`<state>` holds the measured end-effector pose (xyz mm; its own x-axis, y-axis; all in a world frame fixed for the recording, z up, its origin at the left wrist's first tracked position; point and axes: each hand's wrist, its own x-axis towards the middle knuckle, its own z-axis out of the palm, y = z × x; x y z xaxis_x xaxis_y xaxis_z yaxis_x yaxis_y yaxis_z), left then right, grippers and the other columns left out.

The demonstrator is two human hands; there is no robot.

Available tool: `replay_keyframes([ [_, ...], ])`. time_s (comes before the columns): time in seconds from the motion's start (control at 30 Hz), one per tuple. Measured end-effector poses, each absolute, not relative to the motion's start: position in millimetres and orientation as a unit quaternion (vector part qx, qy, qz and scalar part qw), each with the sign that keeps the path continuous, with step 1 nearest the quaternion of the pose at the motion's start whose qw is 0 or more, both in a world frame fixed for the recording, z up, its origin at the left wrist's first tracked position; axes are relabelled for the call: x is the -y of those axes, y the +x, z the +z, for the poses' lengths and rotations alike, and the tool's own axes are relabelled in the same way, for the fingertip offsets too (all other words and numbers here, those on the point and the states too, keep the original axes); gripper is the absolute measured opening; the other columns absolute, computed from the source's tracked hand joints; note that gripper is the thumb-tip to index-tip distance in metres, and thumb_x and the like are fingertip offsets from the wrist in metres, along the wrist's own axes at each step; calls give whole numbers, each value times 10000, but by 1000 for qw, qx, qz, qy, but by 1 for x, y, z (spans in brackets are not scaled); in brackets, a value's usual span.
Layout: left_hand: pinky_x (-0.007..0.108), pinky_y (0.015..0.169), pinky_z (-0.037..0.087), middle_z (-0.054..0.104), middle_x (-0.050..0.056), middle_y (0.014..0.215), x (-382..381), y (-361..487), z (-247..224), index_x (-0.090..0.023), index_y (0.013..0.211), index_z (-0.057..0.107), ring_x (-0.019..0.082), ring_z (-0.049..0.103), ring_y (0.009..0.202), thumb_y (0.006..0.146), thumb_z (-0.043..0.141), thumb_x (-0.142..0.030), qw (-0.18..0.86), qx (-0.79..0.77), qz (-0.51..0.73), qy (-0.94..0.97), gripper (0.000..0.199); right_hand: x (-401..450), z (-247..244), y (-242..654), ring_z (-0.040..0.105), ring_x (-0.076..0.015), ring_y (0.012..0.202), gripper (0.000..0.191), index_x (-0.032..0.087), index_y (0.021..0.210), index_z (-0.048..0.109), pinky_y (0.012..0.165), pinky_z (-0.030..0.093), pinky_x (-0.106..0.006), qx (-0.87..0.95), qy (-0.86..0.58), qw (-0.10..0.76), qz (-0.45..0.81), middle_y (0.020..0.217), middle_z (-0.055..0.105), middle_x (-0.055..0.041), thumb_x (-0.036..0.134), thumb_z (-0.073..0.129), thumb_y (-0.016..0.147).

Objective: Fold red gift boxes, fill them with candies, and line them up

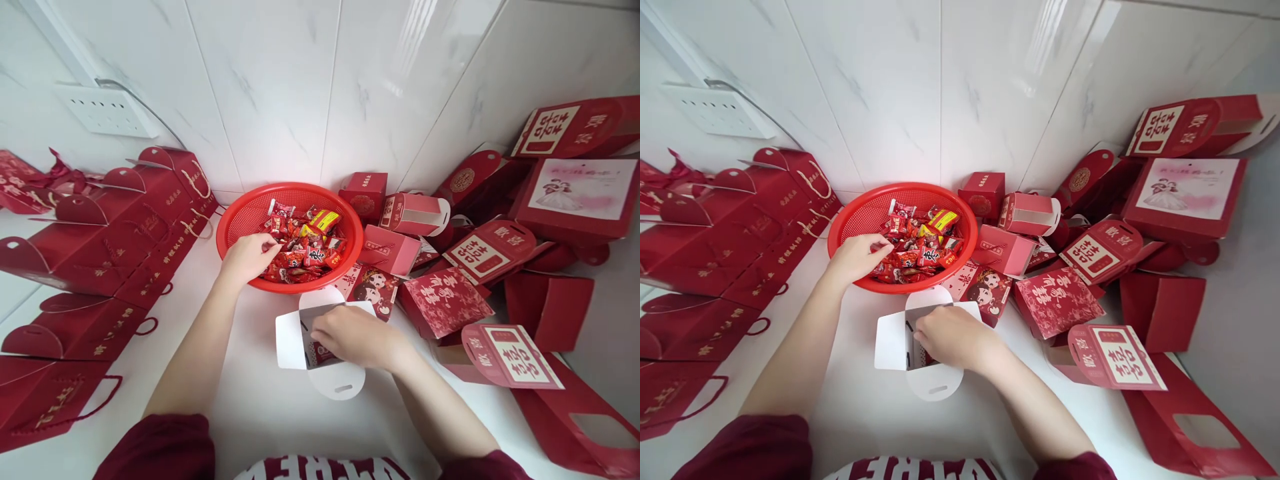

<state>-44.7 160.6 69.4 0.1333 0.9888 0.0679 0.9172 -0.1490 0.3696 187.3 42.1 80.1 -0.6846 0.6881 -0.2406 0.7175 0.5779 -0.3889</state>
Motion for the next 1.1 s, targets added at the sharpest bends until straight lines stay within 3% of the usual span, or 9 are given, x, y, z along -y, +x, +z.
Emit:
replay_keyframes([
  [0.17, 324, 714, 466, 765, 55, 947, -156, -44, 73, -252, 962, 742, 262, 682, 883, 898, 525, -470, 117, -648, 149, 738, 314, -72, 112, 203, 655, -207, 844, 285, 186, 955, 662, 669, 390, -282, -853, 489, -77, -168, 942, 713, -81, 244, 393, 1030],
  [0.27, 325, 703, 463, 766, 55, 972, -156, -44, 73, -257, 958, 739, 271, 681, 923, 896, 527, -461, 118, -659, 157, 726, 301, -110, 120, 196, 644, -252, 930, 367, 139, 1014, 676, 704, 411, -312, -850, 510, 23, -125, 1069, 694, -160, 185, 313, 1026],
  [0.33, 328, 701, 459, 766, 47, 993, -157, -46, 72, -262, 956, 733, 274, 679, 954, 898, 518, -442, 118, -670, 165, 714, 287, -136, 119, 186, 656, -265, 889, 325, 112, 927, 718, 696, 421, -320, -855, 486, 96, -154, 1007, 712, -178, 133, 397, 969],
  [0.47, 330, 702, 456, 766, 31, 1017, -160, -49, 70, -276, 943, 724, 265, 679, 960, 898, 514, -435, 122, -681, 182, 699, 268, -170, 109, 170, 671, -220, 742, 240, 133, 780, 771, 667, 454, -291, -856, 411, 198, -242, 820, 746, -102, 115, 545, 858],
  [0.63, 322, 715, 456, 767, 21, 981, -159, -51, 70, -280, 912, 725, 248, 678, 933, 883, 544, -432, 140, -669, 193, 704, 238, -186, 88, 162, 690, -173, 934, 287, 184, 951, 803, 804, 482, -218, -858, 339, 212, -324, 1011, 774, -26, 70, 578, 814],
  [0.8, 323, 763, 476, 748, 14, 1026, -159, -51, 69, -285, 948, 707, 241, 670, 958, 890, 542, -440, 147, -659, 217, 705, 233, -207, 71, 166, 649, -207, 1148, 381, 225, 1151, 756, 1001, 454, -265, -867, 351, 113, -336, 1283, 688, -29, 100, 531, 871],
  [0.93, 376, 962, 466, 614, 62, 1328, -160, -51, 65, -274, 1236, 586, 256, 577, 1208, 925, 497, -476, 115, -668, 272, 683, 380, -222, 71, 171, 341, -194, 1462, 543, 238, 1492, 456, 1165, 311, -294, -868, 389, -37, -307, 1630, 262, -8, 151, 420, 957],
  [1.0, 429, 1036, 432, 576, 78, 1363, -161, -51, 64, -267, 1264, 559, 275, 527, 1274, 925, 501, -481, 103, -670, 283, 678, 405, -224, 75, 171, 311, -191, 1476, 516, 196, 1472, 482, 1196, 261, -315, -863, 404, -85, -291, 1622, 289, -35, 150, 406, 963],
  [1.1, 485, 1076, 402, 574, 80, 1348, -162, -51, 64, -270, 1230, 578, 297, 514, 1285, 911, 527, -474, 98, -671, 270, 684, 382, -221, 84, 172, 445, -183, 1391, 435, 174, 1324, 622, 1178, 297, -330, -856, 422, -125, -272, 1477, 524, -58, 121, 392, 958],
])
